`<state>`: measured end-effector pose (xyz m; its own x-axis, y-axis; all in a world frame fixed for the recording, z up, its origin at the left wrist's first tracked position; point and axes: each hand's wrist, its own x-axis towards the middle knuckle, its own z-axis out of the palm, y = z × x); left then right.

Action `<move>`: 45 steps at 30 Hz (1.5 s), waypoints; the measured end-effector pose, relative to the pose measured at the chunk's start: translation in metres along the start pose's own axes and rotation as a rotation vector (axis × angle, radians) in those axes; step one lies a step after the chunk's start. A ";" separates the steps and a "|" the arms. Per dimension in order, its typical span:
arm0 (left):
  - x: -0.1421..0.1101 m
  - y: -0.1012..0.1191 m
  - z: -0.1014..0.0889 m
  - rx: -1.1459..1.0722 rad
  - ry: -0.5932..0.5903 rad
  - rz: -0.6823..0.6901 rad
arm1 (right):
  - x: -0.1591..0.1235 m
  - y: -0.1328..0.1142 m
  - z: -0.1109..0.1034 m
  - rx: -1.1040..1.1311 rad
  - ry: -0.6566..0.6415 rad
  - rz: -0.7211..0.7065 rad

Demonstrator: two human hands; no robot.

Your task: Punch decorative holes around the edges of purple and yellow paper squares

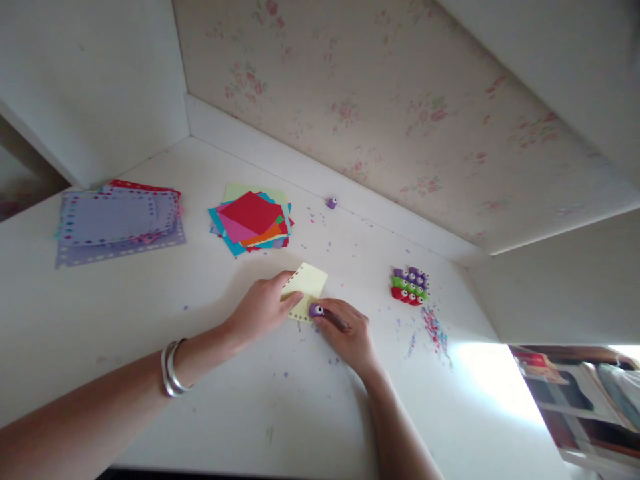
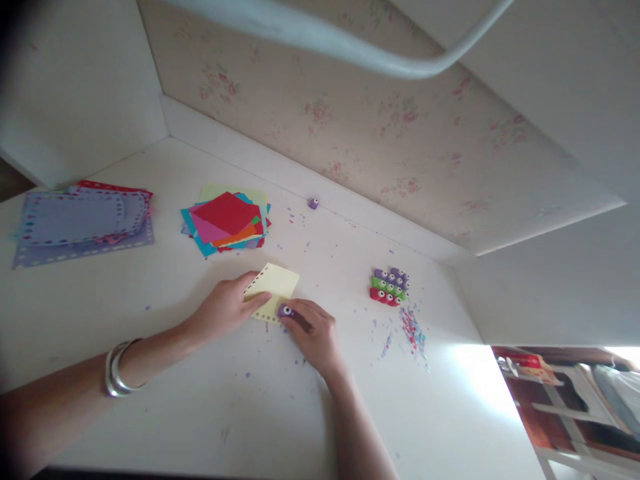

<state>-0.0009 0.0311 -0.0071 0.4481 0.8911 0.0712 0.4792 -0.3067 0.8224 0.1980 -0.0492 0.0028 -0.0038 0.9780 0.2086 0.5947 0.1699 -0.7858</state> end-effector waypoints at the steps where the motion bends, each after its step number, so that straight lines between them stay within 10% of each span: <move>1: -0.001 0.000 0.002 0.031 0.013 0.021 | 0.001 0.000 -0.001 -0.013 -0.006 0.004; 11: -0.009 0.004 -0.003 0.309 0.169 0.379 | 0.023 -0.003 -0.010 0.012 -0.082 0.131; 18: -0.016 -0.001 0.005 0.315 -0.022 0.346 | 0.038 -0.010 -0.015 -0.030 -0.278 0.127; 45: -0.016 -0.001 0.006 0.397 0.004 0.352 | 0.039 -0.007 -0.010 0.010 -0.333 0.172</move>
<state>-0.0040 0.0151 -0.0128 0.6309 0.7123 0.3074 0.5496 -0.6900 0.4710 0.2015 -0.0136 0.0221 -0.1663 0.9779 -0.1267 0.6012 -0.0013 -0.7991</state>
